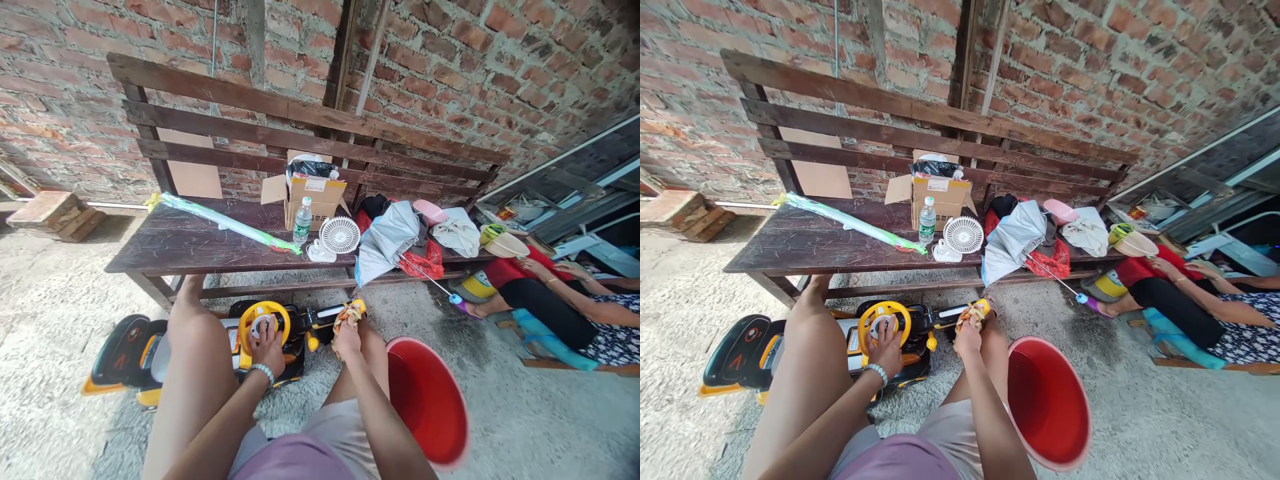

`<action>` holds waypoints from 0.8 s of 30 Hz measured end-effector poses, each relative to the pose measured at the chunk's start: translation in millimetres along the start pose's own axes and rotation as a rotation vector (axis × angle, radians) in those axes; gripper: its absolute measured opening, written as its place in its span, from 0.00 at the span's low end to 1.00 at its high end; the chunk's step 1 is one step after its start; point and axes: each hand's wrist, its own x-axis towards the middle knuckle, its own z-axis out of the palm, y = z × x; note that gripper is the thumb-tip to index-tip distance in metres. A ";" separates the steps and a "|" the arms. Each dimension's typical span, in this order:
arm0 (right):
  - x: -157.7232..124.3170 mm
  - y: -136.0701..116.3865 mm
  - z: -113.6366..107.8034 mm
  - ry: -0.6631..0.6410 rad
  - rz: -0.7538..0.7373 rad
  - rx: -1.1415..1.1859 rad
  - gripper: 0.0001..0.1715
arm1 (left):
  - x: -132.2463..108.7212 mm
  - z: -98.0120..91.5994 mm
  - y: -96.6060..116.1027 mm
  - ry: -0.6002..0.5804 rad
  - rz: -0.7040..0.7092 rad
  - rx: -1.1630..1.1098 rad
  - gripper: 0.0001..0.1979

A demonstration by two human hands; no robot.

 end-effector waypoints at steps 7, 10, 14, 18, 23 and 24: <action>-31.6 -0.5 25.1 0.001 -0.341 0.069 0.36 | 2.4 -1.5 1.8 0.000 -0.027 0.000 0.30; -19.0 8.7 12.3 0.046 -0.206 0.081 0.37 | 2.1 2.3 -2.0 0.007 0.018 -0.004 0.29; 5.1 10.9 1.9 0.112 0.036 0.104 0.34 | -0.6 3.7 -5.2 0.024 0.047 -0.009 0.25; 4.4 -0.4 13.0 0.127 0.063 0.050 0.35 | -5.1 -4.1 -3.3 0.001 0.039 -0.006 0.28; -28.5 -18.8 30.2 0.020 -0.177 0.041 0.33 | -5.5 -10.1 -0.6 -0.019 0.003 0.020 0.27; -34.5 -21.4 31.6 0.002 -0.203 0.063 0.32 | -5.0 -10.0 -0.5 -0.024 0.004 0.022 0.27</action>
